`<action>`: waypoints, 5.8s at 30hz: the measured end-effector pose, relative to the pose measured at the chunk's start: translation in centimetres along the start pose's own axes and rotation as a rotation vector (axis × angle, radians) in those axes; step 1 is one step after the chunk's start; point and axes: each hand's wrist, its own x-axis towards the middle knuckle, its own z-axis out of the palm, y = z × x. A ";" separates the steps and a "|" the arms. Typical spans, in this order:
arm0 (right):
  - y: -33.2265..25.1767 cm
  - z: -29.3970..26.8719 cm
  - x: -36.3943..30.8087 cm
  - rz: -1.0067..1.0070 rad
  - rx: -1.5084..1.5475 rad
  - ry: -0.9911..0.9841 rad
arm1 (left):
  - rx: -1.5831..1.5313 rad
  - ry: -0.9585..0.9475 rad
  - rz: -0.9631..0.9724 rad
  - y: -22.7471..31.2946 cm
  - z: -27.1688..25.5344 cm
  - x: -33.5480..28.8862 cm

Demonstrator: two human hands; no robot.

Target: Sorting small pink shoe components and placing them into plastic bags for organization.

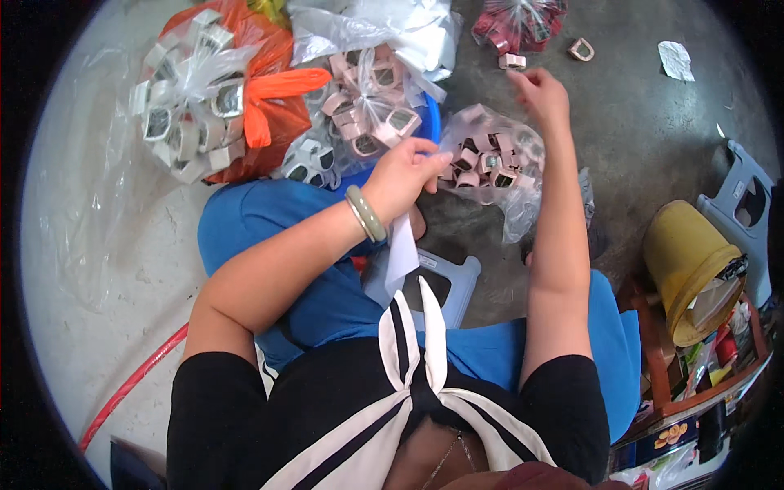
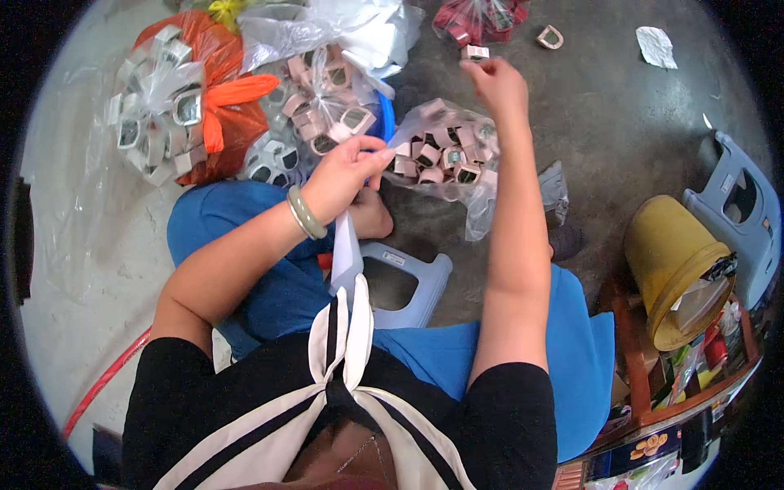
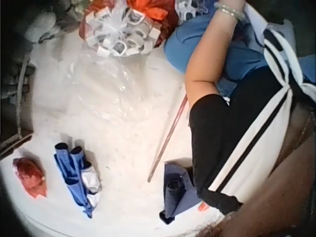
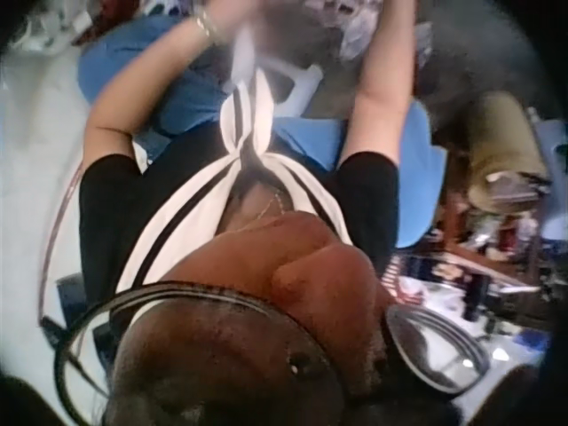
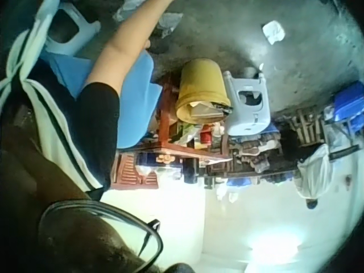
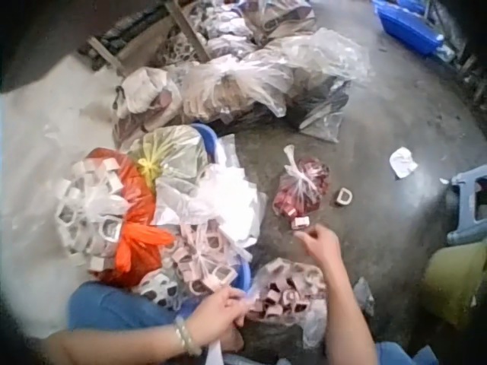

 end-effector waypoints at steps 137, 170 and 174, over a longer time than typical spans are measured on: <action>-12.4 -1.0 -16.5 -1.155 0.005 0.605 | 0.274 -0.770 0.559 12.6 -4.5 2.6; -2.3 -4.7 -12.8 -0.938 -0.050 0.511 | 1.153 0.210 1.818 5.8 -0.5 1.4; 1.5 -5.9 -12.2 -0.934 -0.373 0.630 | 1.251 0.091 1.632 3.9 -2.4 1.1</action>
